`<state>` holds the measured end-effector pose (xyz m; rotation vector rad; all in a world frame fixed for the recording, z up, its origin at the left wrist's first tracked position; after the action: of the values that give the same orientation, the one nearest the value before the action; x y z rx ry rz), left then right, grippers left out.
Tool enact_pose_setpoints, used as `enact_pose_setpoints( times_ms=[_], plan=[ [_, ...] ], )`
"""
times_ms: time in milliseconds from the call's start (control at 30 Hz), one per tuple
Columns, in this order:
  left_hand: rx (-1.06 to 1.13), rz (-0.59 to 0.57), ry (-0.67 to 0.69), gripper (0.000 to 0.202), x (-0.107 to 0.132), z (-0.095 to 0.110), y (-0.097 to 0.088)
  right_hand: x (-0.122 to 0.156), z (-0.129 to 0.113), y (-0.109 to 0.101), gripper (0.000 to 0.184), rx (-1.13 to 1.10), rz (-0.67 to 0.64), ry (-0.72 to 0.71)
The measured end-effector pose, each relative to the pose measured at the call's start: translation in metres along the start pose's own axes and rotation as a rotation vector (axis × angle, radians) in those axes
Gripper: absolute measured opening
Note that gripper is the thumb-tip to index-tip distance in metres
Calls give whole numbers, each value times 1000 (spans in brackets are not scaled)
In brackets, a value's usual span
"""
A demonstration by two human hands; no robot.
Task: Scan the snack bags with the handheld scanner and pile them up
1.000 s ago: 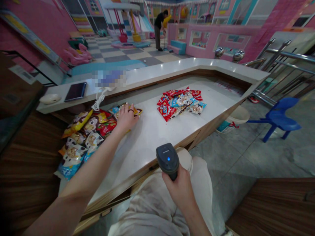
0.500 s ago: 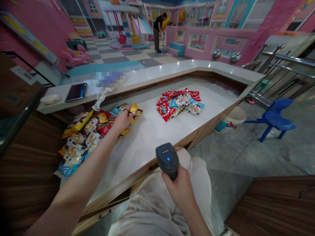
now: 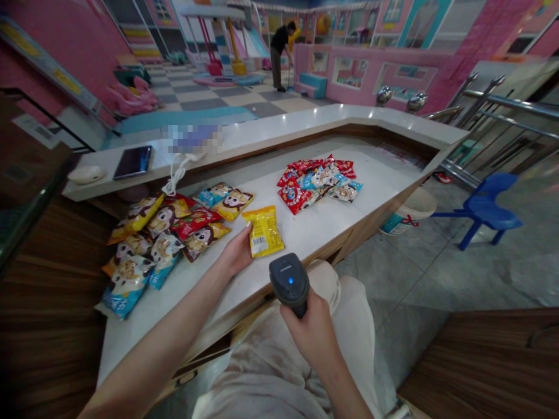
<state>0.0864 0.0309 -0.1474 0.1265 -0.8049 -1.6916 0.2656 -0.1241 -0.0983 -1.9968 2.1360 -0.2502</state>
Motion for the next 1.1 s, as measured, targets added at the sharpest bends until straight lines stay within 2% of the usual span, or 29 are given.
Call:
enact_pose_setpoints(
  times_ms=[300,433,600,867,1100],
  plan=[
    [26,-45,-13,43,-4,-3,0,-1,-6,22,10,-8,-47,-33],
    [8,-38,-12,42,-4,-3,1,0,-7,21,10,4,-44,-36],
    [-4,17,-87,38,-9,-9,-4,0,-4,21,8,12,-50,-39],
    [2,-56,-20,44,-5,-4,1,0,-5,20,11,16,-42,-23],
    [-57,27,48,41,-6,0,4,1,-6,9,10,-3,1,-23]
  ],
)
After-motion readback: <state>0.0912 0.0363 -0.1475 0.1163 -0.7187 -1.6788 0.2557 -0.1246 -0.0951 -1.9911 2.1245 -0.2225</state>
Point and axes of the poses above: each hand's wrist, its own x-axis away from the middle knuckle, its own y-axis out of the palm, z = x × y, the point moved 6 cm from there along -x, towards the middle knuckle, and after that the axes turned 9 degrees about -x, right-handed, at the moved point
